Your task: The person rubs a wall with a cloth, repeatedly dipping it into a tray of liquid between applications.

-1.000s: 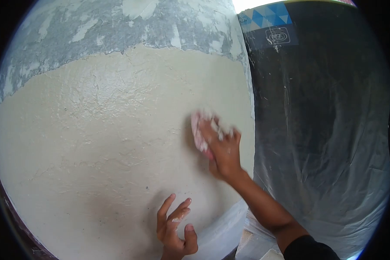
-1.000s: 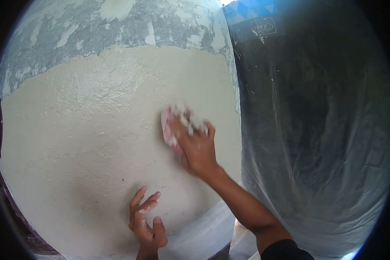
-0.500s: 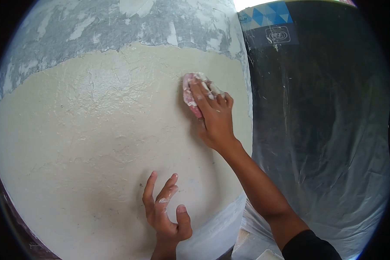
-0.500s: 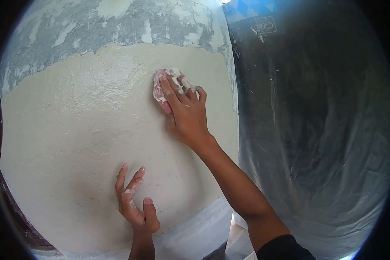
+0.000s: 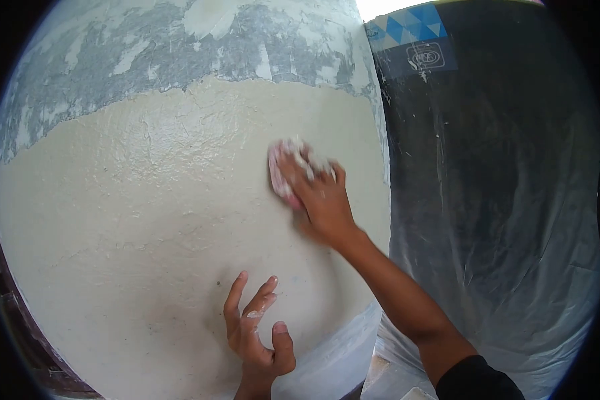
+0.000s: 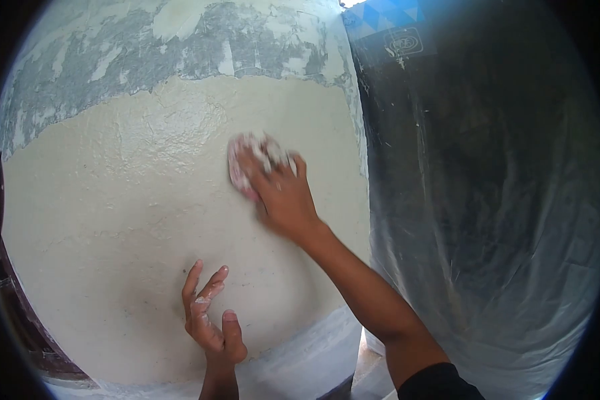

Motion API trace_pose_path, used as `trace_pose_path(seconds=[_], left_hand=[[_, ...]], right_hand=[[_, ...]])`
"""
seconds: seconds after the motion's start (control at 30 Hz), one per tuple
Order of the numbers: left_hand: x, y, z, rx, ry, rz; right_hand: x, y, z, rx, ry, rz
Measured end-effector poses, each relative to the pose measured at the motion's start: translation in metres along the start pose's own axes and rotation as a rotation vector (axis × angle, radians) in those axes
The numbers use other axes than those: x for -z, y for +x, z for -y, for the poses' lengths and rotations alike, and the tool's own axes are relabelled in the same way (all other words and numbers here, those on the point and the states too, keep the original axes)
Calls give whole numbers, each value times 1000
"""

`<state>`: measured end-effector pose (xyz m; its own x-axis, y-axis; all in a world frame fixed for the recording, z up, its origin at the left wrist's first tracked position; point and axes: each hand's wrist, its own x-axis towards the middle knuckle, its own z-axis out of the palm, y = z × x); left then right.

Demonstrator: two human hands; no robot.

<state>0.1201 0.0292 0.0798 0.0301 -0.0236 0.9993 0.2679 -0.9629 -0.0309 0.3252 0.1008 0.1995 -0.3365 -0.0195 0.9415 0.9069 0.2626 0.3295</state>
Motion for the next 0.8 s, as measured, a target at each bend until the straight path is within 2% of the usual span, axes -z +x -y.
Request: trace_pose_path(seconds=[0.07,0.17,0.27,0.3,0.37,0.47,0.57,0.67,0.77,0.8], left_hand=[[4,-2,-2,35,-3,19],[6,-8,2,57,-5,10],[-10,-3,-2,69,-80,-5],[-14,-2,-6,74,-86,-8],[-15,-2,-11,36,-26,24],[-12,-10,-8,55,-45,38],[-10,-14,-1,81,-87,26],[-15,-12,1,70,-69,13],[-17,-15,-6,117,-127,19],[-14,-16,-6,120,-128,25]], right_hand=[[11,-43,9,45,74,75],[23,-32,5,50,46,25],[27,31,-11,-33,37,-56],[21,28,-12,-31,33,-50],[1,9,-14,-73,-24,95],[9,-64,15,-34,52,152],[12,-53,12,2,26,65],[12,30,-10,-10,-5,-86],[1,48,-10,-43,-18,24],[0,32,-4,-49,-17,26]])
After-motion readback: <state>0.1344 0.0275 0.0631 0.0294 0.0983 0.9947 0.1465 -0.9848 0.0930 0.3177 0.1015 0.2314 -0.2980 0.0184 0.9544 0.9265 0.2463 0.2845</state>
